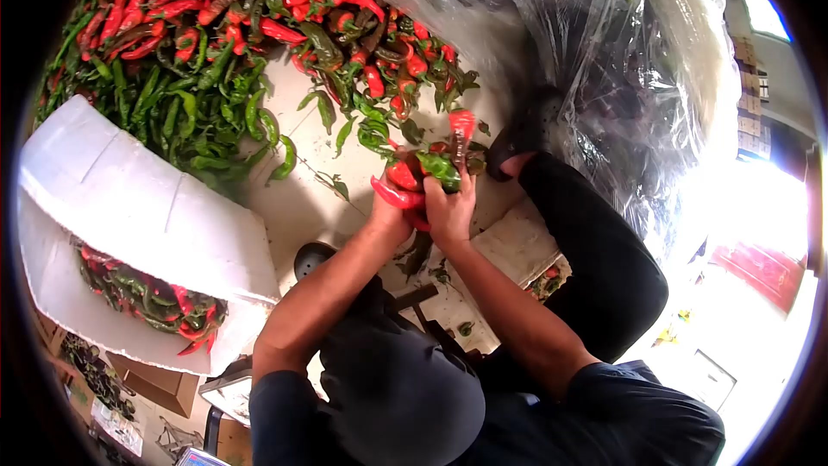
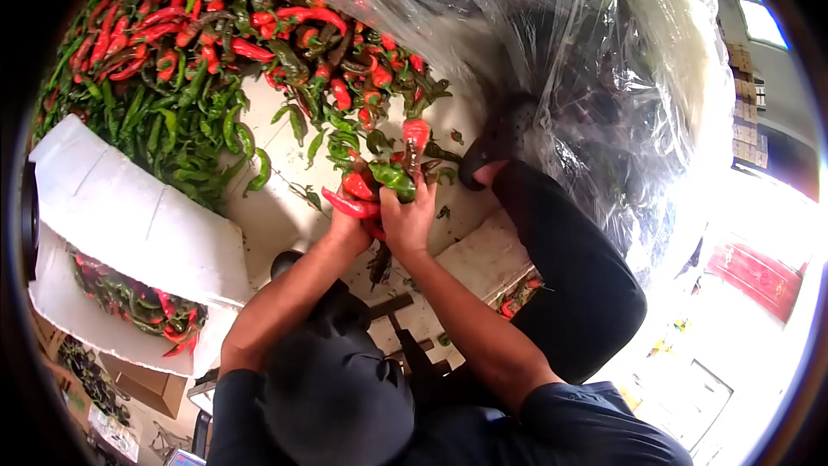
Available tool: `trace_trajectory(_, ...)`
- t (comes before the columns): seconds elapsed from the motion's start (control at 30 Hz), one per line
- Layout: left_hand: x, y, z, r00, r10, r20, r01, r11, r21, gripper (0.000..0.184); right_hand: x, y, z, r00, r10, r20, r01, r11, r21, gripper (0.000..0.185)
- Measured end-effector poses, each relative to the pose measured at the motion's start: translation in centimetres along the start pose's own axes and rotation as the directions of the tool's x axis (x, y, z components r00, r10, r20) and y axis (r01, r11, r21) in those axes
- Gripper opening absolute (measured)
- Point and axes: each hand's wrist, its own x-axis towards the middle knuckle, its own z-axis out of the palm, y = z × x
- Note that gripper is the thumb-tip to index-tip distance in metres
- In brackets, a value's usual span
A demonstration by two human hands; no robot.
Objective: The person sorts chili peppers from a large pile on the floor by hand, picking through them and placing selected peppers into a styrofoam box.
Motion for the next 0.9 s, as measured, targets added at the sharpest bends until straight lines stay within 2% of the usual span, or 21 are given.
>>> trace_trajectory(0.03,-0.1,0.6,0.7,0.994,0.096,0.046,-0.095,0.995,-0.031,0.048,0.3,-1.1,0.2,0.999,-0.052,0.012,0.052,0.998,0.023,0.042)
trace_trajectory(0.07,-0.2,1.4,1.5,0.982,0.141,0.125,-0.133,0.989,-0.071,0.043,0.5,-2.2,0.5,0.994,-0.106,-0.017,0.107,0.981,0.163,0.037)
trace_trajectory(0.1,-1.7,1.9,3.7,0.947,0.200,0.253,-0.181,0.979,-0.097,0.042,0.0,-5.3,-0.6,0.985,-0.158,-0.063,0.168,0.964,0.206,0.036)
trace_trajectory(0.17,-4.2,2.9,4.4,0.903,0.304,0.304,-0.281,0.952,-0.118,0.042,-1.3,-7.9,-0.3,0.995,-0.098,-0.037,0.105,0.929,0.356,0.035)
trace_trajectory(0.2,-5.6,3.9,4.8,0.911,0.316,0.264,-0.265,0.941,-0.212,0.044,-2.0,-9.7,0.2,0.994,-0.097,-0.039,0.105,0.914,0.392,0.035)
trace_trajectory(0.23,-6.7,4.8,5.1,0.886,0.384,0.261,-0.330,0.916,-0.228,0.045,-2.5,-11.2,0.6,0.999,-0.044,0.007,0.035,0.866,0.500,0.036)
trace_trajectory(0.3,-9.8,7.0,6.0,0.821,0.514,0.250,-0.455,0.852,-0.258,0.048,-2.9,-14.6,1.6,0.967,-0.243,0.081,0.150,0.794,0.589,0.040)
trace_trajectory(0.33,-11.7,8.4,6.3,0.802,0.549,0.234,-0.477,0.825,-0.302,0.053,-3.4,-16.5,1.8,0.944,-0.309,0.116,0.221,0.854,0.471,0.043)
trace_trajectory(0.37,-13.2,9.9,6.1,0.733,0.620,0.281,-0.544,0.782,-0.304,0.058,-3.9,-18.3,2.2,0.916,-0.368,0.158,0.298,0.890,0.345,0.046)
trace_trajectory(0.4,-15.3,11.5,6.2,0.711,0.667,0.221,-0.594,0.739,-0.319,0.058,-4.7,-20.4,3.3,0.870,-0.458,0.182,0.388,0.865,0.319,0.051)
trace_trajectory(0.43,-17.7,13.2,6.4,0.681,0.715,0.158,-0.646,0.688,-0.329,0.059,-5.7,-21.9,4.9,0.878,-0.406,0.253,0.277,0.863,0.421,0.050)
trace_trajectory(0.5,-23.1,16.1,6.3,0.509,0.859,0.052,-0.840,0.510,-0.185,0.057,-8.3,-25.8,7.9,0.800,-0.444,0.403,0.162,0.806,0.569,0.053)
trace_trajectory(0.53,-26.6,17.3,6.7,0.469,0.883,0.019,-0.839,0.452,-0.302,0.054,-9.9,-28.0,9.3,0.746,-0.472,0.470,0.092,0.772,0.629,0.054)
trace_trajectory(0.57,-29.5,18.4,6.6,0.381,0.924,0.030,-0.877,0.372,-0.305,0.052,-11.4,-30.0,10.8,0.684,-0.507,0.524,0.048,0.749,0.661,0.055)
trace_trajectory(0.63,-34.2,21.3,4.4,0.287,0.957,-0.033,-0.929,0.270,-0.253,0.047,-14.5,-34.2,14.5,0.545,-0.594,0.591,0.024,0.716,0.698,0.059)
trace_trajectory(0.67,-36.3,22.8,3.4,0.217,0.975,-0.045,-0.971,0.211,-0.109,0.044,-15.8,-36.2,15.7,0.497,-0.603,0.624,0.088,0.751,0.655,0.060)
trace_trajectory(0.7,-38.0,24.3,2.4,0.153,0.987,-0.051,-0.988,0.155,0.031,0.041,-16.7,-38.3,16.5,0.450,-0.576,0.682,0.164,0.804,0.571,0.065)
trace_trajectory(0.73,-39.3,26.0,1.3,0.134,0.968,-0.213,-0.950,0.186,0.251,0.037,-17.0,-39.4,17.9,0.417,-0.556,0.719,0.383,0.825,0.416,0.075)
trace_trajectory(0.8,-41.8,30.9,-5.4,0.257,0.943,-0.211,-0.861,0.323,0.393,0.036,-15.6,-41.8,19.1,0.248,-0.466,0.849,0.381,0.853,0.357,0.067)
trace_trajectory(0.83,-42.7,32.0,-5.8,0.305,0.923,-0.236,-0.794,0.383,0.472,0.037,-14.6,-42.2,19.1,0.162,-0.448,0.879,0.375,0.852,0.365,0.061)
trace_trajectory(0.9,-43.7,30.9,-5.2,0.097,0.879,-0.466,-0.737,0.378,0.560,0.042,-12.4,-41.7,16.9,0.159,-0.383,0.910,0.164,0.919,0.358,0.044)
